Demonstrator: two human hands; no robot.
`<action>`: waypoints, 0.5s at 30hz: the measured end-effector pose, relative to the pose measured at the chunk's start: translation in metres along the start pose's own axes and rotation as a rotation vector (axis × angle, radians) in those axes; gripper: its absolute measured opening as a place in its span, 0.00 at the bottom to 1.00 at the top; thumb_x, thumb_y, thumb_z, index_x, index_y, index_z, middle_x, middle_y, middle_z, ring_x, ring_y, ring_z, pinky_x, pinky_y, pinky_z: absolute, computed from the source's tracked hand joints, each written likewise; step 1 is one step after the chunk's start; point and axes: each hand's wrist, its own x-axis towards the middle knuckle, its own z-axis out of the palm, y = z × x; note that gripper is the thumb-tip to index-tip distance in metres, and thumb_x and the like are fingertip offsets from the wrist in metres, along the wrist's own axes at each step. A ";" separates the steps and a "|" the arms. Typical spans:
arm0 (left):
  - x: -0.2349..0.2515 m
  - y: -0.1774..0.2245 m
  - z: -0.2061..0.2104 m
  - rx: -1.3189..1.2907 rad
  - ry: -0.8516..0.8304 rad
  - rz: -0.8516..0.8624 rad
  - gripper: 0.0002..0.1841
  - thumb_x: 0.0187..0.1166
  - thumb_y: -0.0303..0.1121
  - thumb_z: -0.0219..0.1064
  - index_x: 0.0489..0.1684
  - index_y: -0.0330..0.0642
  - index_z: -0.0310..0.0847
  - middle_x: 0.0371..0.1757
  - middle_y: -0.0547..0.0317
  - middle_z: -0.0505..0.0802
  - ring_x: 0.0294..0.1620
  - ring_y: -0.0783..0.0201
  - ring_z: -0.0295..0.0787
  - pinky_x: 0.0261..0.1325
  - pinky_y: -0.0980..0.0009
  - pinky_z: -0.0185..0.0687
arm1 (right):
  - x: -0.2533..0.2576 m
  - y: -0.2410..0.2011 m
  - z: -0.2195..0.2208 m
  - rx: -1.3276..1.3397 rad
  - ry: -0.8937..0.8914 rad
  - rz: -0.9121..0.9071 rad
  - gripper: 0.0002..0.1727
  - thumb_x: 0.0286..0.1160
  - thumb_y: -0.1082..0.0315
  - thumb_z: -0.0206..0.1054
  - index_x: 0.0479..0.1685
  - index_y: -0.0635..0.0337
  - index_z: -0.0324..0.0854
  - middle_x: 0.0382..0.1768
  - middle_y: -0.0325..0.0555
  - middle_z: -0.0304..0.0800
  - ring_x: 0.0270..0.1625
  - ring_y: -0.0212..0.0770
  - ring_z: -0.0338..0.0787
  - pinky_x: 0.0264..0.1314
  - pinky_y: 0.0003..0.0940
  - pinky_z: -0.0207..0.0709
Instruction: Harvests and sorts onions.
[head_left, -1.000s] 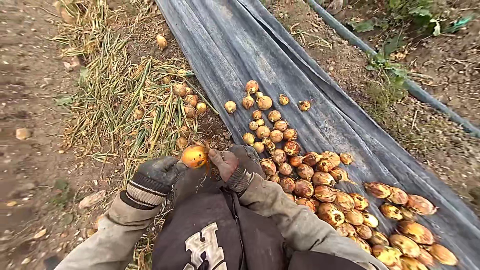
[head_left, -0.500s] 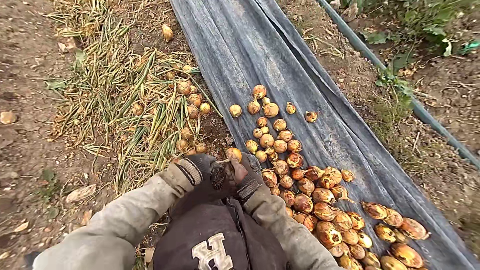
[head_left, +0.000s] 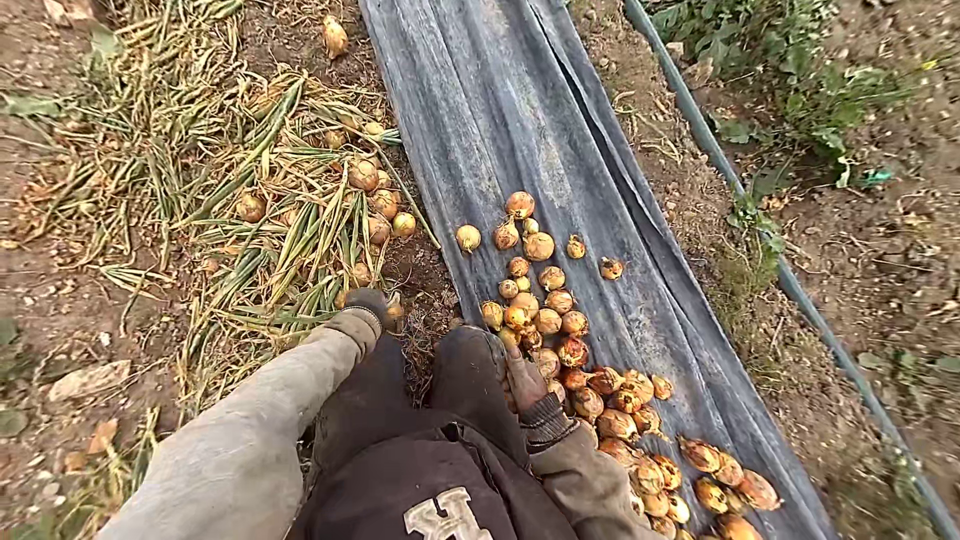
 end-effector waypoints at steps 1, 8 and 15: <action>-0.008 -0.013 -0.001 -0.025 0.069 0.084 0.21 0.75 0.45 0.74 0.58 0.39 0.90 0.65 0.41 0.90 0.70 0.38 0.85 0.70 0.37 0.79 | 0.002 0.000 0.009 -0.033 -0.053 0.032 0.35 0.93 0.45 0.34 0.38 0.61 0.82 0.19 0.38 0.75 0.17 0.34 0.73 0.24 0.34 0.74; -0.146 -0.055 0.015 -0.791 0.637 0.634 0.06 0.71 0.28 0.75 0.35 0.34 0.92 0.55 0.45 0.94 0.69 0.49 0.86 0.77 0.50 0.77 | -0.003 -0.019 0.068 -0.113 -0.260 -0.148 0.38 0.82 0.33 0.56 0.69 0.60 0.75 0.35 0.54 0.86 0.31 0.48 0.85 0.42 0.53 0.83; -0.267 -0.033 0.026 -1.112 0.383 0.622 0.16 0.69 0.49 0.76 0.36 0.44 0.89 0.28 0.70 0.92 0.28 0.77 0.88 0.35 0.74 0.86 | -0.056 -0.046 0.078 0.187 -0.268 -0.639 0.40 0.81 0.28 0.48 0.43 0.62 0.83 0.19 0.35 0.76 0.19 0.28 0.75 0.25 0.32 0.76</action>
